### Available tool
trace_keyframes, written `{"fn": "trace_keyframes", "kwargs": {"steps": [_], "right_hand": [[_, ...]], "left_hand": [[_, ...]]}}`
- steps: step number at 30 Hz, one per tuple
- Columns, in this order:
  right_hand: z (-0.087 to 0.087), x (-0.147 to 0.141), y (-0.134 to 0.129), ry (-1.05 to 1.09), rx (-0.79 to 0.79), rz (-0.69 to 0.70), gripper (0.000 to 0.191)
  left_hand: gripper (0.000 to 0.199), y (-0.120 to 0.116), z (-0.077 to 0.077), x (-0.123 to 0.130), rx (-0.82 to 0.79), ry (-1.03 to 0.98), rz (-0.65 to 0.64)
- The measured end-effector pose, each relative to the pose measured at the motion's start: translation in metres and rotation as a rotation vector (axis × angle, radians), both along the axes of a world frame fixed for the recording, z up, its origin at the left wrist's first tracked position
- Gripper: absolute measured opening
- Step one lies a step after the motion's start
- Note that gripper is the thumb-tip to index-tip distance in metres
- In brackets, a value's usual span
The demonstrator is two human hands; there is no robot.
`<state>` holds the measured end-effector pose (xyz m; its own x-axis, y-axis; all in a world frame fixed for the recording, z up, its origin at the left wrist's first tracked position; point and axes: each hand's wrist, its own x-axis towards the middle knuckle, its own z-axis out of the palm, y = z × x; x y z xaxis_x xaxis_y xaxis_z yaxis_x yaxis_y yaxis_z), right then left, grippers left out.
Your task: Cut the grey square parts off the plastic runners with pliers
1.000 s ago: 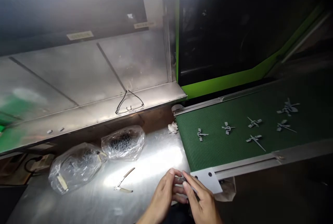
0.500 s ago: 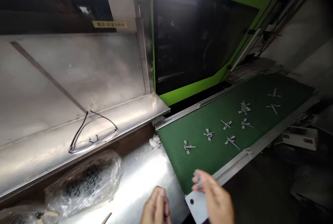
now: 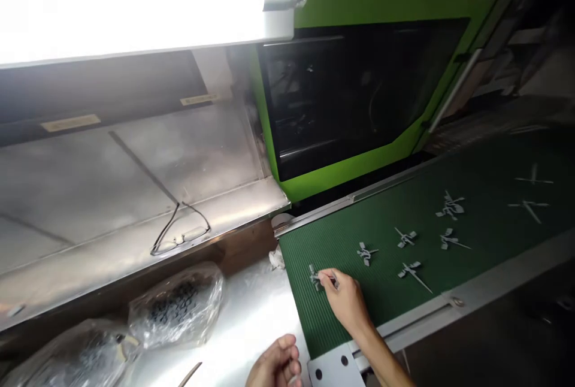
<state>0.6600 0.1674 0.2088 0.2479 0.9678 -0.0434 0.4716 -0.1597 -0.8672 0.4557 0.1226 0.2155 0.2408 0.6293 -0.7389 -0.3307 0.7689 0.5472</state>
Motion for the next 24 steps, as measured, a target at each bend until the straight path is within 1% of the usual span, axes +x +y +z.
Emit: {"fn": "trace_keyframes", "kwargs": {"steps": [3, 5, 7, 10, 12, 14, 17, 19, 21, 24], "right_hand": [[0.031, 0.003, -0.026, 0.056, 0.006, 0.276, 0.020], [0.052, 0.002, -0.038, 0.089, -0.011, 0.430, 0.012], [0.069, -0.002, -0.043, 0.099, -0.034, 0.519, 0.012], [0.084, -0.011, -0.043, 0.081, -0.040, 0.563, 0.012], [0.088, -0.017, -0.043, 0.072, -0.041, 0.563, 0.010], [0.088, -0.022, -0.043, 0.072, -0.047, 0.562, 0.010], [0.083, -0.028, -0.043, 0.089, -0.058, 0.560, 0.010], [0.078, -0.033, -0.044, 0.104, -0.059, 0.556, 0.010], [0.076, -0.040, -0.046, 0.117, -0.054, 0.553, 0.015], [0.079, -0.050, -0.052, 0.125, -0.029, 0.522, 0.023]], "left_hand": [[0.022, 0.001, 0.014, 0.000, 0.068, -0.036, 0.002], [0.030, 0.002, 0.025, -0.002, 0.125, -0.062, -0.055], [0.041, 0.003, 0.036, -0.004, 0.173, -0.064, -0.126], [0.053, 0.001, 0.050, -0.009, 0.254, -0.019, -0.177], [0.057, -0.003, 0.055, -0.012, 0.299, 0.007, -0.189], [0.055, -0.007, 0.057, -0.014, 0.327, 0.019, -0.192], [0.049, -0.011, 0.059, -0.017, 0.346, 0.043, -0.151], [0.049, -0.013, 0.058, -0.019, 0.362, 0.072, -0.112], [0.050, -0.014, 0.057, -0.022, 0.389, 0.103, -0.092], [0.046, -0.014, 0.054, -0.022, 0.456, 0.143, -0.092]]}}
